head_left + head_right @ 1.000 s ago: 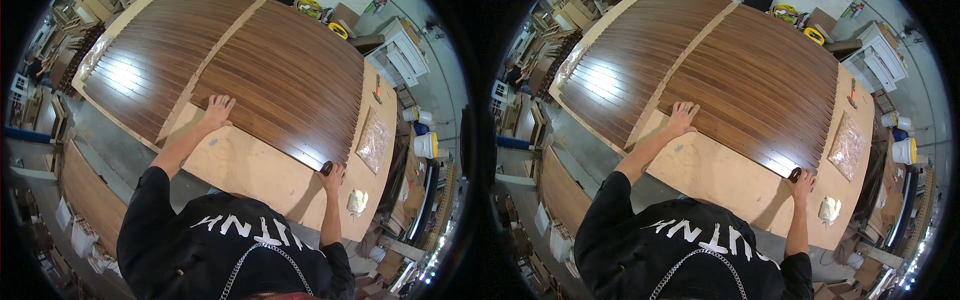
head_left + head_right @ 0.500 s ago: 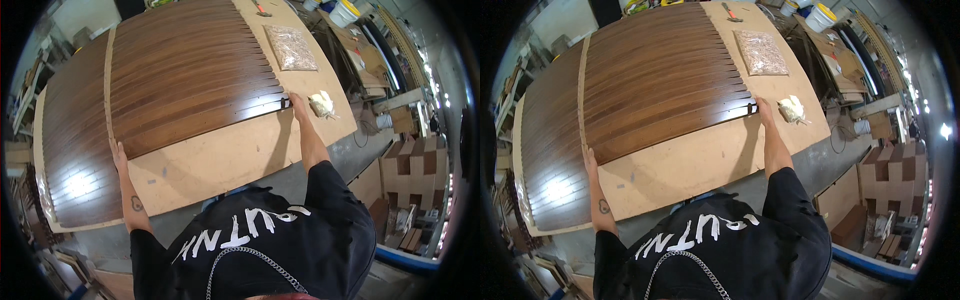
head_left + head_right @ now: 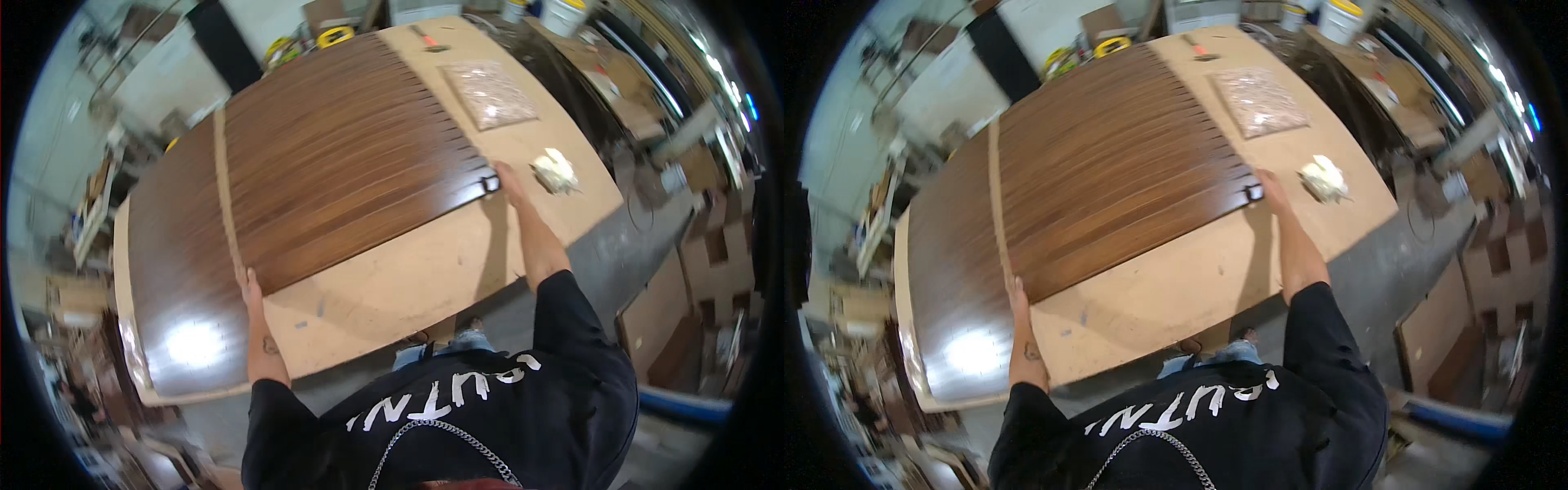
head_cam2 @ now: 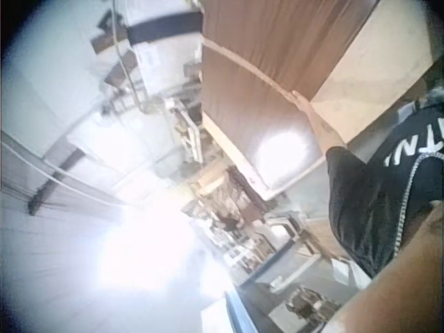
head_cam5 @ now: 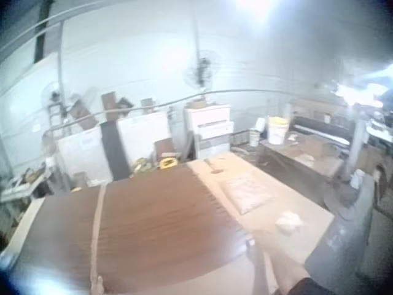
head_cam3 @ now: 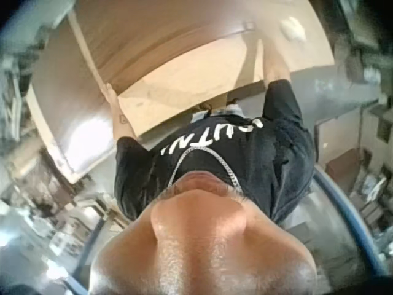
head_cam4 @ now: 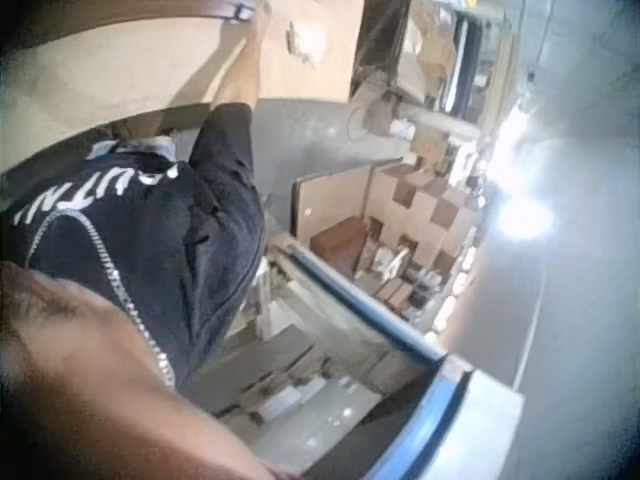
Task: Applying adhesive to wooden furniture components on a workshop table.
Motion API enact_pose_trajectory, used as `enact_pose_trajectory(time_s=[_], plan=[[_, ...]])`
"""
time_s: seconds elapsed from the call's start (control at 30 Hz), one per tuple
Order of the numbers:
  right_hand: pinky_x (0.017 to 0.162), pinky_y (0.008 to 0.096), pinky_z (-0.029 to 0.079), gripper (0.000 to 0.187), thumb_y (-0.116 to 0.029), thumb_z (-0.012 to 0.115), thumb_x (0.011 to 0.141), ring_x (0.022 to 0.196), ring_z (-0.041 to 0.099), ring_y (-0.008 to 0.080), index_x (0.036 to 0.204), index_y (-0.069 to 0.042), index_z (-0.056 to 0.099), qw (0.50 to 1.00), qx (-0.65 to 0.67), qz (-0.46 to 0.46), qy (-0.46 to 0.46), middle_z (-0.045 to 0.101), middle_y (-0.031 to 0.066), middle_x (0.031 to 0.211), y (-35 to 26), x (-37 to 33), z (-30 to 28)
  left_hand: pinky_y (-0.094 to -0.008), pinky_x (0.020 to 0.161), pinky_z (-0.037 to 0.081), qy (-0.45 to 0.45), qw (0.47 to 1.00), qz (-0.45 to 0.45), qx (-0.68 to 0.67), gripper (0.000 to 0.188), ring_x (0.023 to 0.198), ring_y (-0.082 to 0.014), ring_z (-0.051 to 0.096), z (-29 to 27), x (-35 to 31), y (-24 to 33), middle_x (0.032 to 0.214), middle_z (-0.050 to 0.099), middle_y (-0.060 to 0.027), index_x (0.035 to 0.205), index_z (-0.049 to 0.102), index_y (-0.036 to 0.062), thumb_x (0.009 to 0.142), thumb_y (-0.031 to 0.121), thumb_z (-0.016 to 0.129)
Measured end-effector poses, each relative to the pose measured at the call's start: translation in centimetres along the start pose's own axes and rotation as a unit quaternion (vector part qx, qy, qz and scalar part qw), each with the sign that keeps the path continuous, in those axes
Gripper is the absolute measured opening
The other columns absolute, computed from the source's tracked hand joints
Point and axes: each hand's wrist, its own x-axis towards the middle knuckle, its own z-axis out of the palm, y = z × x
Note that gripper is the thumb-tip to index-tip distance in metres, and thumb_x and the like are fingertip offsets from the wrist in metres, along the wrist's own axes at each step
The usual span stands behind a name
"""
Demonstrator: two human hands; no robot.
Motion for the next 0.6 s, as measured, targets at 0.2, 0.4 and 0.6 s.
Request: enact_pose_trajectory(time_s=[0.2,0.4,0.6], plan=[[0.100,0.0387,0.042,0.043,-0.029,0.053,0.093,0.118,0.049,0.0278,0.126,-0.001,0.050,0.858,-0.349,-0.296,0.232,0.053,0.0148,0.128,8.8,-11.4,-3.0,-0.0432,0.109,0.032,-0.039,0.983,0.046,0.176,0.064,0.129,-0.0389,0.041,2.9,-6.8,18.8,0.141,0.040,-0.0282,0.139,0.039,-0.0053,0.098,0.044,0.044],[0.074,0.0330,0.052,0.037,-0.037,0.056,0.093,0.079,0.067,0.0195,0.100,-0.002,0.065,0.980,0.043,-0.023,0.191,0.069,0.0112,0.086,6.2,-36.0,-9.8,-0.0406,0.088,0.049,-0.170,0.980,0.078,0.070,0.049,0.106,-0.0319,0.059,11.7,-22.3,27.3,0.113,0.062,-0.0178,0.116,0.058,-0.0023,0.099,0.041,0.044],[0.070,0.0327,0.051,0.032,-0.031,0.059,0.090,0.080,0.068,0.0203,0.101,-0.001,0.065,0.890,-0.009,0.154,0.430,0.070,0.0141,0.085,14.7,-54.3,-25.5,-0.0331,0.092,0.048,-0.604,0.745,0.228,-0.167,0.039,0.106,-0.0254,0.062,30.7,-47.8,51.3,0.115,0.062,-0.0145,0.126,0.053,-0.0025,0.096,0.022,0.057]])
